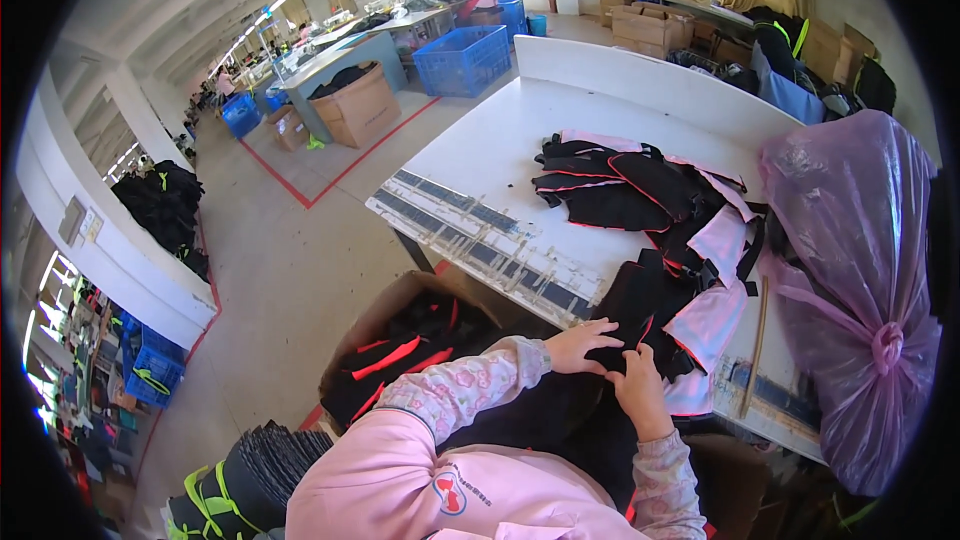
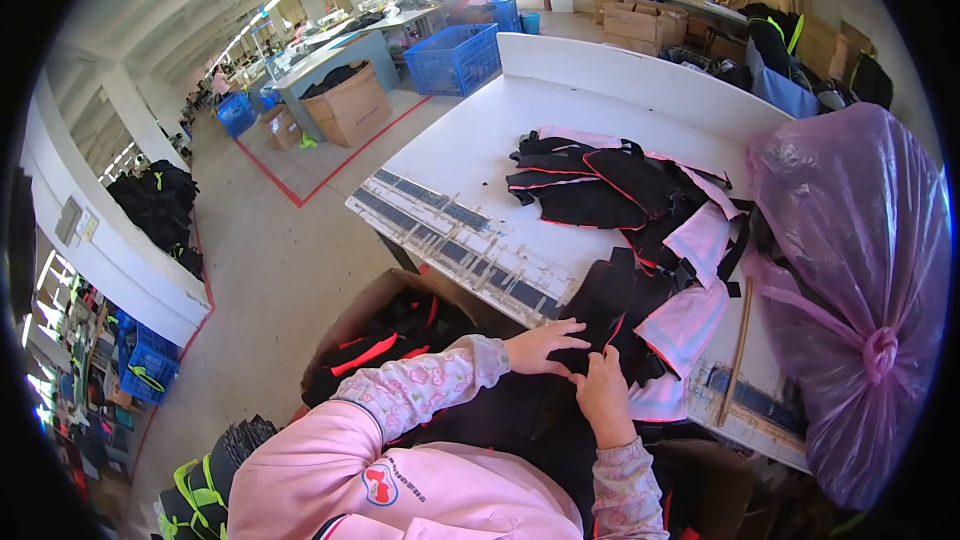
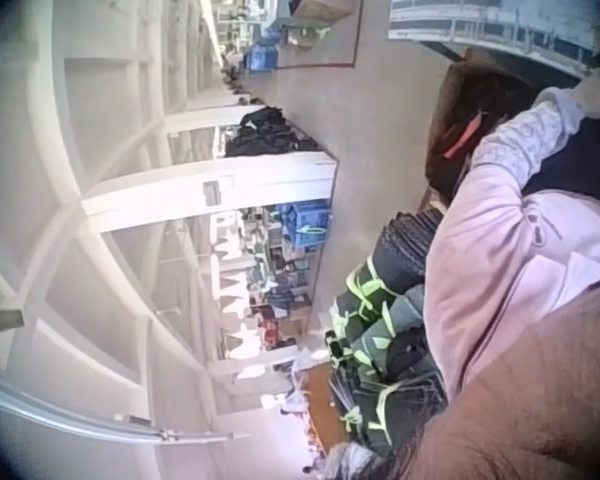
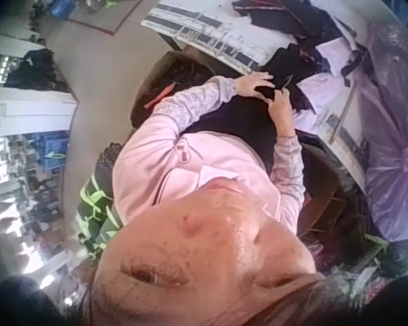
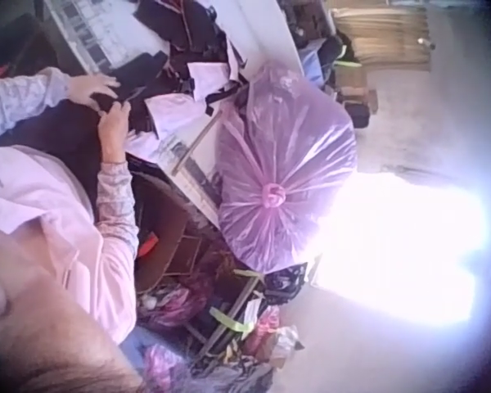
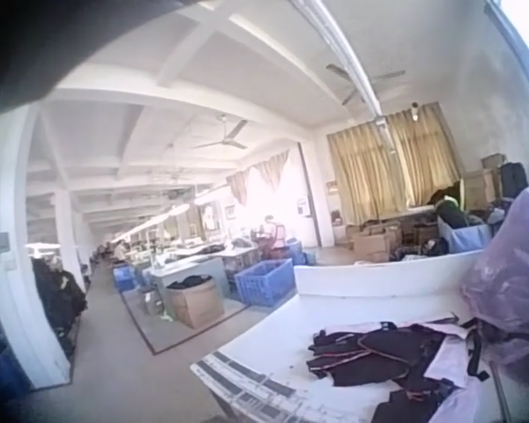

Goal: Inspecting and arranging black and pink garment components with straps and buckles on a work table.

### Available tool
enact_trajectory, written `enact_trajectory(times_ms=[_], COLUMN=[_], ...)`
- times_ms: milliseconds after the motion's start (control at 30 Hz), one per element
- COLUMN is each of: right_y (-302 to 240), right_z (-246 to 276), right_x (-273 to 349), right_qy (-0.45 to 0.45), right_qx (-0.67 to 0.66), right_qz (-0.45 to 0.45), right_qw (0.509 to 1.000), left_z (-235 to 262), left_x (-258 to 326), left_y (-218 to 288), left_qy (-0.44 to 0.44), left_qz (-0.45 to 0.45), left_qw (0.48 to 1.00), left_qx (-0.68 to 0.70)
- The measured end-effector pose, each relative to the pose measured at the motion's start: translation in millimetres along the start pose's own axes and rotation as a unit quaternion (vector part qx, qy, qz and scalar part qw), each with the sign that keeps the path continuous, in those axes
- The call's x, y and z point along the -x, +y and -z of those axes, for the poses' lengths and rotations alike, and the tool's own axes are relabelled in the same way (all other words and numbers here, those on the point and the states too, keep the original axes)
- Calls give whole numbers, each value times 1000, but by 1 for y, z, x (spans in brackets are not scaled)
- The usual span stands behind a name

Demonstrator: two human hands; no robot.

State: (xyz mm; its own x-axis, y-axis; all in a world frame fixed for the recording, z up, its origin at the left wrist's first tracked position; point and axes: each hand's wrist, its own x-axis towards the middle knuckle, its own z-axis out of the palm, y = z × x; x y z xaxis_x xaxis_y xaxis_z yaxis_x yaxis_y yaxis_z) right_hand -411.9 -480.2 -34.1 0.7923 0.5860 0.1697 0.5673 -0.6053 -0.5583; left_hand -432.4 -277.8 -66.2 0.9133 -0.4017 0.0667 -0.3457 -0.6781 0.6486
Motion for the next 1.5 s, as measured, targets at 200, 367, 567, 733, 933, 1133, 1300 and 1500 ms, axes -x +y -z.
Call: enact_trajectory(times_ms=[200, 367, 567, 733, 933, 1133, 1300, 1500], right_y=[1, -28, -6, 11, -20, -8, -18, -16], right_z=[-1, -8, -23, -27, -27, -24, -14, -2], right_x=[-5, 2, -7, -17, -35, -44, -44, -37], right_qy=[-48, 19, 62, 139, 272, 298, 312, 299], right_qx=[-18, 88, 6, -109, -97, -350, -350, -221], right_qz=[-50, -21, -22, -28, 25, -113, -19, 14], right_qw=[997, 996, 998, 984, 957, 881, 883, 928], left_z=[-18, -23, -15, -16, -30, -21, -30, -16], left_x=[-7, -9, 1, -3, -21, -22, -19, -17], left_y=[-1, 2, 6, 24, 20, 47, 24, 41], left_qy=[175, 205, 190, 241, 379, 436, 444, 302], left_qz=[1, 18, -45, -66, 47, 21, 86, 149], left_qw=[985, 978, 981, 968, 923, 899, 865, 635], left_qx=[-2, 32, -2, -23, 54, -15, 218, 695])
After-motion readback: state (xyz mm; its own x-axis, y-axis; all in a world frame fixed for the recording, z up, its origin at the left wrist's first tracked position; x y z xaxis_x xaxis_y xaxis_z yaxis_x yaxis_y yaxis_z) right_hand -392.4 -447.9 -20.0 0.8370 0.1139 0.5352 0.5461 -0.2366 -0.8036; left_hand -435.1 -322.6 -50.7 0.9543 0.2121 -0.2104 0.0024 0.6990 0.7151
